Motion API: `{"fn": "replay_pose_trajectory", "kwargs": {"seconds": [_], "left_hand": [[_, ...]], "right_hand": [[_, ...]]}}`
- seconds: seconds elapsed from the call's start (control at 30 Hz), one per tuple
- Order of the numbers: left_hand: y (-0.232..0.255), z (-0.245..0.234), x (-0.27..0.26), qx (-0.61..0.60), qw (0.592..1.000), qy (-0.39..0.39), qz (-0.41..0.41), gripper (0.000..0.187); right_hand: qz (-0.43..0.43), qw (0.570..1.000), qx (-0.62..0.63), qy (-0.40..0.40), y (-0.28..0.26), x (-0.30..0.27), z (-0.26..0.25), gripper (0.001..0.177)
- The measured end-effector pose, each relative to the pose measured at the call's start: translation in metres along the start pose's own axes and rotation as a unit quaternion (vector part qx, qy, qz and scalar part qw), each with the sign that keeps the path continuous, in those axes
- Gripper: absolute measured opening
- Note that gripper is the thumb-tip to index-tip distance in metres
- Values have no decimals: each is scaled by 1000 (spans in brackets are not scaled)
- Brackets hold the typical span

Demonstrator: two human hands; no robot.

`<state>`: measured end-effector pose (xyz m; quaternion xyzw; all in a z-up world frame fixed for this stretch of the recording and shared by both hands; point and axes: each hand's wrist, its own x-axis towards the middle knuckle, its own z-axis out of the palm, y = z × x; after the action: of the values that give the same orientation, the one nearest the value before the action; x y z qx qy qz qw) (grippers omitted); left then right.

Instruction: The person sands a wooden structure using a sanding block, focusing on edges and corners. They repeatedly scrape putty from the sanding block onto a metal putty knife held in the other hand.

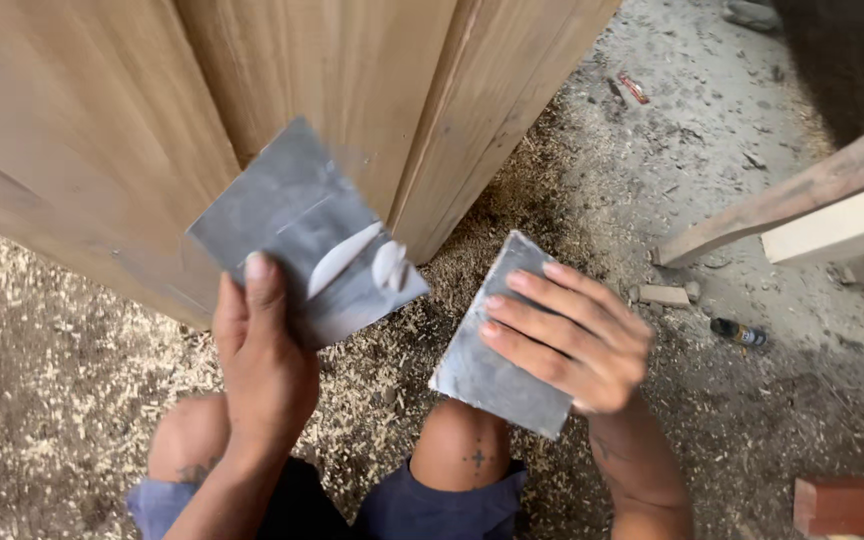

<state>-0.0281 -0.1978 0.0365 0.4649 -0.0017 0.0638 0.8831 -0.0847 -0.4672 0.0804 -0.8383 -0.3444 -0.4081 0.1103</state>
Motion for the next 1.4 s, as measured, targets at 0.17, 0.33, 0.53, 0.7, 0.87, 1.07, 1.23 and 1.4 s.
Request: {"fn": "replay_pose_trajectory", "kwargs": {"seconds": [0.17,0.33,0.53,0.7,0.87,1.07,1.23,1.4], "left_hand": [[-9,47,-2,142,990,-7,-20,33],[-16,79,-11,134,990,-50,-16,38],[-41,80,-21,193,979,-68,17,33],[-65,80,-13,149,987,36,51,31],[-33,58,-7,115,975,142,127,47],[39,21,-5,29,955,241,170,77],[84,5,6,57,957,232,163,69],[87,3,29,38,982,135,128,57]], "right_hand": [[-39,998,-15,37,32,-14,-11,23],[19,998,-56,-24,45,-30,-38,26],[-30,993,-107,-46,42,-18,-20,16],[92,996,5,-14,36,-5,-9,17],[207,958,146,132,70,19,-13,14],[354,839,178,372,141,107,14,27],[384,843,31,376,144,146,30,14],[359,833,61,417,134,151,45,6]]}}
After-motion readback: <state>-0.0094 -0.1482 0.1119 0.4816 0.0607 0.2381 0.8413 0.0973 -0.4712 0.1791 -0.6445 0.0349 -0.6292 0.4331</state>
